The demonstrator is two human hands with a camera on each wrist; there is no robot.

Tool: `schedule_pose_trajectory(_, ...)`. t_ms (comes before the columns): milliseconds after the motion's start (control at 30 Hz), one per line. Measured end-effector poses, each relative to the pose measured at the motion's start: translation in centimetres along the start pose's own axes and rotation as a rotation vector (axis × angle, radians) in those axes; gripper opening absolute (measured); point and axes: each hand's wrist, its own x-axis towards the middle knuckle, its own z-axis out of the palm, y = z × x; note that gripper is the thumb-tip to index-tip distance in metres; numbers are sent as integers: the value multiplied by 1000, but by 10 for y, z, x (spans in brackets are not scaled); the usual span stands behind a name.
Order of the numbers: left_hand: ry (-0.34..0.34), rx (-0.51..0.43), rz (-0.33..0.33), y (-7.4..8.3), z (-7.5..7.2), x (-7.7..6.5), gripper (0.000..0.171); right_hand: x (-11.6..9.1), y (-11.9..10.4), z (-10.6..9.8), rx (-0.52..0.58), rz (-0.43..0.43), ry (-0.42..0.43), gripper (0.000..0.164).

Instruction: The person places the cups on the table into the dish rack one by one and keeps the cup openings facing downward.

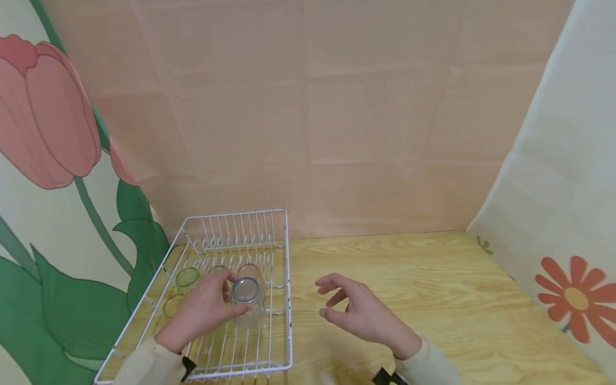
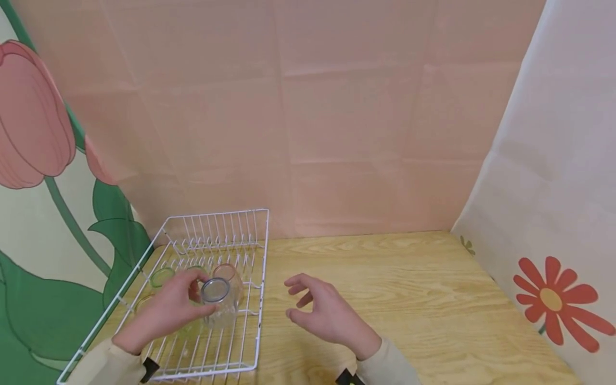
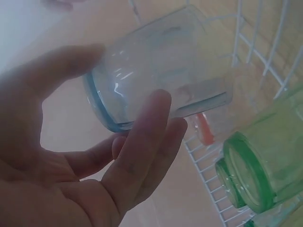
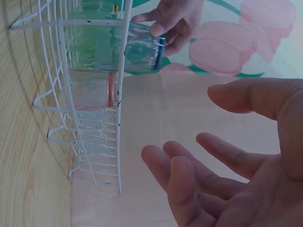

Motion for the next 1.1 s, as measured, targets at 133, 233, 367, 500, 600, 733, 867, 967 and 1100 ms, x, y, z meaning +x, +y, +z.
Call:
schedule_pose_trajectory(133, -28, -15, -10, -4, 2, 2, 45, -1, 1, -1, -3, -1, 2, 38)
schedule_pose_trajectory(233, -42, -23, -19, -6, 2, 3, 46, -1, 2, -1, -6, -3, 8, 38)
schedule_pose_trajectory(367, -58, -25, -27, -6, 2, 5, 47, 0, 2, -1, -4, -2, 15, 38)
schedule_pose_trajectory(500, -81, -36, -30, -7, 2, 6, 46, -1, 2, 0, -2, 0, 12, 37)
schedule_pose_trajectory(600, -100, -43, -46, -8, 2, 7, 45, -1, 2, 0, -3, 0, 8, 37)
schedule_pose_trajectory(733, -133, -72, -74, -10, 4, 10, 48, -1, 1, 0, -6, -2, 7, 36)
schedule_pose_trajectory(867, -152, -97, -78, -14, 10, 11, 48, -1, 1, -1, -7, 2, 6, 36)
schedule_pose_trajectory(967, -162, -100, -89, -16, 13, 11, 46, -1, 1, -1, -5, 4, 0, 35)
schedule_pose_trajectory(1100, -191, -106, -101, -19, 16, 10, 46, -2, 1, -1, -4, 4, -5, 35)
